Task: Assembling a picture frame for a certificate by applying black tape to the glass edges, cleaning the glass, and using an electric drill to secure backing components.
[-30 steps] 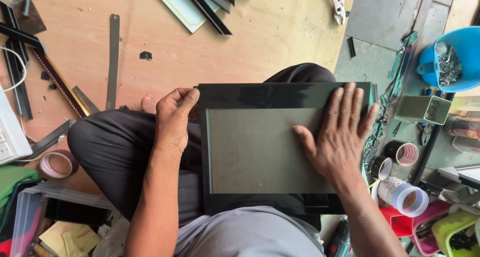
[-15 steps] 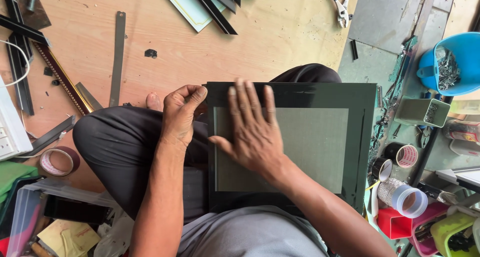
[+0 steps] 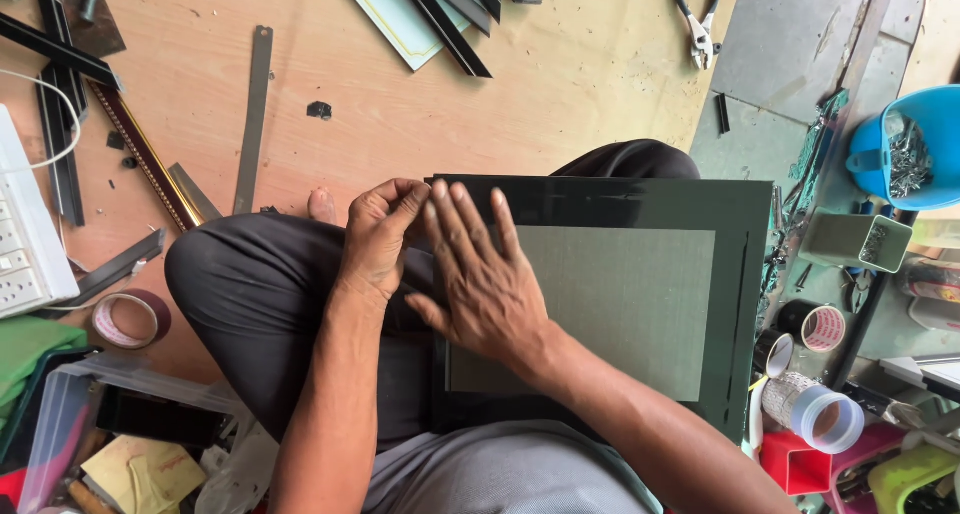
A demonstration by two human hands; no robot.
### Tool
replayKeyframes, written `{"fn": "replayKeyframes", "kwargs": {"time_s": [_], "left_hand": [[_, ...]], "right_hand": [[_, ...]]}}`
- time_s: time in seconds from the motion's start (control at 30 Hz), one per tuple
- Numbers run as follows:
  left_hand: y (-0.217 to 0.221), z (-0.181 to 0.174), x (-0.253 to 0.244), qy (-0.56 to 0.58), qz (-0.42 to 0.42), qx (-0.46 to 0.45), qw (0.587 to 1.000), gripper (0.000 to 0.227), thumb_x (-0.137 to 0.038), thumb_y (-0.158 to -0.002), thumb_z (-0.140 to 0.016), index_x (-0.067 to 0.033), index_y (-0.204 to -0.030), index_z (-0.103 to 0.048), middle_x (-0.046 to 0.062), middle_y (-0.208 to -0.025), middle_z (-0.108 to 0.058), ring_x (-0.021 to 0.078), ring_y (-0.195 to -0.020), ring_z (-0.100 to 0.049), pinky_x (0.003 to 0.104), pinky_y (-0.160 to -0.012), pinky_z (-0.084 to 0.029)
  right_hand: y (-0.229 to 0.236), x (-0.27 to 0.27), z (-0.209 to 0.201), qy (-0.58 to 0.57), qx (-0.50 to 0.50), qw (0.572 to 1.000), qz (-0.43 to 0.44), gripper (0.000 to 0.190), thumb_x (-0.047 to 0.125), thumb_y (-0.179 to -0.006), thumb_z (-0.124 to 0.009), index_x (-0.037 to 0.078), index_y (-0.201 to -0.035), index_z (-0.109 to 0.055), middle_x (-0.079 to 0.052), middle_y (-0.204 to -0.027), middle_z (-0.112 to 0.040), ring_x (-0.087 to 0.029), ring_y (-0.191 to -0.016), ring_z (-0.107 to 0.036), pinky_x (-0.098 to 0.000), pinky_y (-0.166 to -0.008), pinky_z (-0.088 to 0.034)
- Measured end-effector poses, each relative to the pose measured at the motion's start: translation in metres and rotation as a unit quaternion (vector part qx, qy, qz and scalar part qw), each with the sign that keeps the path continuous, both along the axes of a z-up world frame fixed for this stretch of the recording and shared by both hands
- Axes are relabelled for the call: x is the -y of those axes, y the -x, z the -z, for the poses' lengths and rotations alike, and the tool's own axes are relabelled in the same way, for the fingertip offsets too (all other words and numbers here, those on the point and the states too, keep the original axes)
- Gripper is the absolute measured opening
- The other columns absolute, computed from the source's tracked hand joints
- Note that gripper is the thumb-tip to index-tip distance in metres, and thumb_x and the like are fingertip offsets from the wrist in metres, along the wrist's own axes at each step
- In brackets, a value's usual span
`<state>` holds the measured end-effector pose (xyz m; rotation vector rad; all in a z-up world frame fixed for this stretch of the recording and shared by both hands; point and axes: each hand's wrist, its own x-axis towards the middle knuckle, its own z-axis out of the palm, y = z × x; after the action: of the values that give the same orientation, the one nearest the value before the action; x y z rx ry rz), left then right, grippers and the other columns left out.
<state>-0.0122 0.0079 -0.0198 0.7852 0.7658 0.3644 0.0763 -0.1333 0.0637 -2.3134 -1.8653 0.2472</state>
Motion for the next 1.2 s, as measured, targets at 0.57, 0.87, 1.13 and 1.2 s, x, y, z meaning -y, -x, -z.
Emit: {"fn": "replayKeyframes", "kwargs": {"time_s": [0.57, 0.87, 1.13, 1.2], "left_hand": [[0.002, 0.056, 0.02, 0.056, -0.069, -0.028, 0.996, 0.013, -0.017, -0.093, -0.079, -0.0086, -0.1, -0.071, -0.004, -0.09, -0.066, 0.0077, -0.082, -0.06, 0.026, -0.073, -0.05], [-0.012, 0.005, 0.024, 0.168, -0.01, 0.138, 0.976, 0.035, -0.022, -0.103, -0.063, -0.0136, -0.137, -0.061, -0.004, -0.108, -0.069, 0.0045, -0.098, -0.065, 0.023, -0.085, -0.055], [-0.022, 0.01, 0.023, 0.163, 0.036, 0.198, 0.966, 0.031, -0.028, -0.107, -0.058, -0.0138, -0.134, -0.057, 0.001, -0.111, -0.068, 0.0111, -0.092, -0.062, 0.028, -0.077, -0.053], [-0.025, -0.002, 0.024, 0.143, 0.03, 0.127, 0.981, 0.036, -0.031, -0.096, -0.055, -0.0177, -0.129, -0.056, -0.001, -0.113, -0.068, 0.0112, -0.103, -0.064, 0.029, -0.087, -0.055]], "right_hand": [[0.022, 0.051, -0.018, 0.006, -0.086, 0.983, -0.163, 0.079, 0.045, -0.091, -0.059, -0.009, -0.147, -0.045, -0.026, -0.16, -0.036, -0.034, -0.152, -0.029, -0.0487, -0.124, -0.017], [0.015, 0.066, -0.006, -0.085, -0.27, 0.935, -0.212, 0.056, 0.04, -0.099, -0.064, 0.0, -0.138, -0.061, -0.016, -0.144, -0.059, -0.031, -0.14, -0.054, -0.0495, -0.122, -0.034], [-0.031, -0.026, -0.008, -0.143, -0.171, 0.975, 0.023, 0.071, 0.049, -0.101, -0.056, 0.004, -0.153, -0.043, -0.024, -0.154, -0.047, -0.041, -0.149, -0.037, -0.0517, -0.123, -0.025], [-0.042, -0.049, 0.004, -0.12, -0.113, 0.984, 0.066, 0.081, 0.058, -0.099, -0.054, 0.005, -0.158, -0.036, -0.026, -0.158, -0.04, -0.041, -0.153, -0.026, -0.0549, -0.124, -0.015]]}}
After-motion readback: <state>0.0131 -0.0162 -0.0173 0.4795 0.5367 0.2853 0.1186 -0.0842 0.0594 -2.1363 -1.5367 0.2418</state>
